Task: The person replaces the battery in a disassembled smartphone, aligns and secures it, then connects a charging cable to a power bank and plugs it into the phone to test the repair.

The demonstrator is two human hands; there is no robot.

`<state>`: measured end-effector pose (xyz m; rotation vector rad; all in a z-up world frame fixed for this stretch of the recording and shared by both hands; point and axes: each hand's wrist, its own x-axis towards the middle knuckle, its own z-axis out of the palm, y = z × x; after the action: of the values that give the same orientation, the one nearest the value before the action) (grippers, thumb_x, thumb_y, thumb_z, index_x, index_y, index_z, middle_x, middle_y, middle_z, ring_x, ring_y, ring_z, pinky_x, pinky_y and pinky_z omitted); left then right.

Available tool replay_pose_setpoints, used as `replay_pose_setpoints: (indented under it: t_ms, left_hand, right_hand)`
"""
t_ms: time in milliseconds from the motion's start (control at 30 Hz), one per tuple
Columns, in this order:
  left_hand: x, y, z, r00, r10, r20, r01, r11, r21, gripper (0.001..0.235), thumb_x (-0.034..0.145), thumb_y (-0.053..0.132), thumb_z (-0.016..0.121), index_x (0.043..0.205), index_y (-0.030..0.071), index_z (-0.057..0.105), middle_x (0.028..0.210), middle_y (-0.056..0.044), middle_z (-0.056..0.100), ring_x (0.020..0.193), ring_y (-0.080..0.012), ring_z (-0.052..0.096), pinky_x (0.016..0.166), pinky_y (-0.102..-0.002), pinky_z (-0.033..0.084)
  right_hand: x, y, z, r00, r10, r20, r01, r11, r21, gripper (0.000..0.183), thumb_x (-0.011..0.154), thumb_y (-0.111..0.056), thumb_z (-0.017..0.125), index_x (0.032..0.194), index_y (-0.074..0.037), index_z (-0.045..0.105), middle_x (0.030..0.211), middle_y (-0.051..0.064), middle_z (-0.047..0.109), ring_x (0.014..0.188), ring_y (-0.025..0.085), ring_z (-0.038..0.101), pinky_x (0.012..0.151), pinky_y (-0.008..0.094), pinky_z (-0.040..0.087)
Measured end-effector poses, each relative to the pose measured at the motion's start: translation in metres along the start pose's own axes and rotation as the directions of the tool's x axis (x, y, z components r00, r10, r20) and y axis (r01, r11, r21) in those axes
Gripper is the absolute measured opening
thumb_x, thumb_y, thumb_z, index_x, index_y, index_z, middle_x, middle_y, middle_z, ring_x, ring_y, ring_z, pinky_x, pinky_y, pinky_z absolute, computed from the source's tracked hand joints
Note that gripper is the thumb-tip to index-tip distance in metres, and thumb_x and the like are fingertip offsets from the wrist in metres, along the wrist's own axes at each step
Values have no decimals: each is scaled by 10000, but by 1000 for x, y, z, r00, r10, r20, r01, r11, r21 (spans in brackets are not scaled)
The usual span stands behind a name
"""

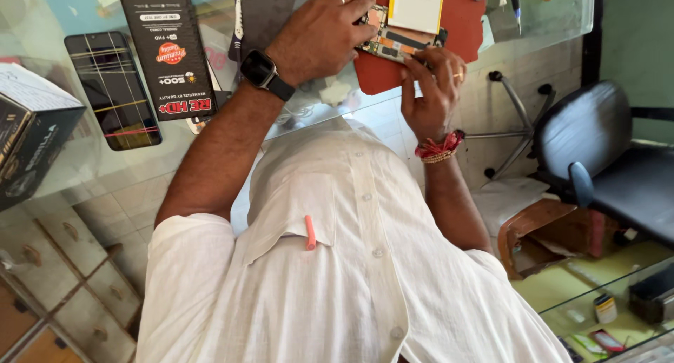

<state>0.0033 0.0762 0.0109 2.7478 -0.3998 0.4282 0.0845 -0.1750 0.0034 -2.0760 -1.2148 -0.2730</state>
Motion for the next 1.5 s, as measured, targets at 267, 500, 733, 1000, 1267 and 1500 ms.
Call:
replay_pose_setpoints:
  t_ms: [267, 500, 733, 1000, 1267, 1500]
  left_hand:
    - [2, -6, 8, 1000, 31, 0, -31, 1000, 2, 160, 880, 113, 765, 1038, 89, 777, 1312, -179, 671, 1226, -298, 627, 1010, -425, 509]
    - [3, -2, 2, 1000, 6, 9, -6, 999, -46, 282, 842, 199, 831, 1104, 101, 796, 1327, -185, 646, 1198, -315, 608, 1031, -447, 489]
    - [4, 0, 3, 999, 8, -38, -11, 996, -92, 566, 850, 83, 776, 1400, 56, 644, 1392, -121, 642, 1298, -294, 573, 1106, -430, 450]
    - [10, 2, 10, 999, -41, 21, 44, 981, -187, 711, 810, 78, 758, 1487, 1, 557, 1399, -172, 613, 1322, -318, 546, 1111, -441, 424]
    - [5, -4, 19, 1000, -10, 5, 10, 989, -145, 596, 890, 191, 822, 1430, 48, 614, 1435, -101, 634, 1372, -273, 531, 1153, -422, 423]
    - [7, 0, 16, 1000, -16, 6, 17, 987, -163, 474, 817, 218, 851, 1240, 63, 706, 1393, -82, 646, 1354, -274, 532, 1115, -426, 442]
  right_hand:
    - [6, 10, -1, 999, 3, 45, 0, 998, -66, 99, 955, -131, 828, 975, -60, 763, 1038, 56, 698, 1043, 248, 602, 973, 438, 423]
    - [16, 6, -5, 988, -59, 144, 79, 988, -136, 109, 996, -93, 771, 953, -50, 681, 1083, 64, 653, 1039, 253, 591, 987, 437, 421]
    - [23, 6, -9, 991, -77, 113, 88, 992, -94, 90, 1005, -76, 741, 1009, -42, 658, 1117, 85, 637, 1075, 281, 597, 1000, 459, 415]
    - [27, 7, -14, 989, -57, 138, 68, 995, -72, 103, 1005, -90, 748, 1007, -39, 659, 1101, 95, 645, 1055, 292, 598, 980, 464, 413]
    - [21, 13, -10, 985, -75, 152, 86, 994, -66, 108, 998, -111, 765, 979, -50, 679, 1068, 86, 659, 1045, 277, 612, 982, 465, 434]
    - [31, 56, -4, 995, 34, 92, -37, 999, 33, 167, 1043, -152, 788, 1108, -30, 693, 1199, 119, 652, 1122, 269, 624, 987, 458, 485]
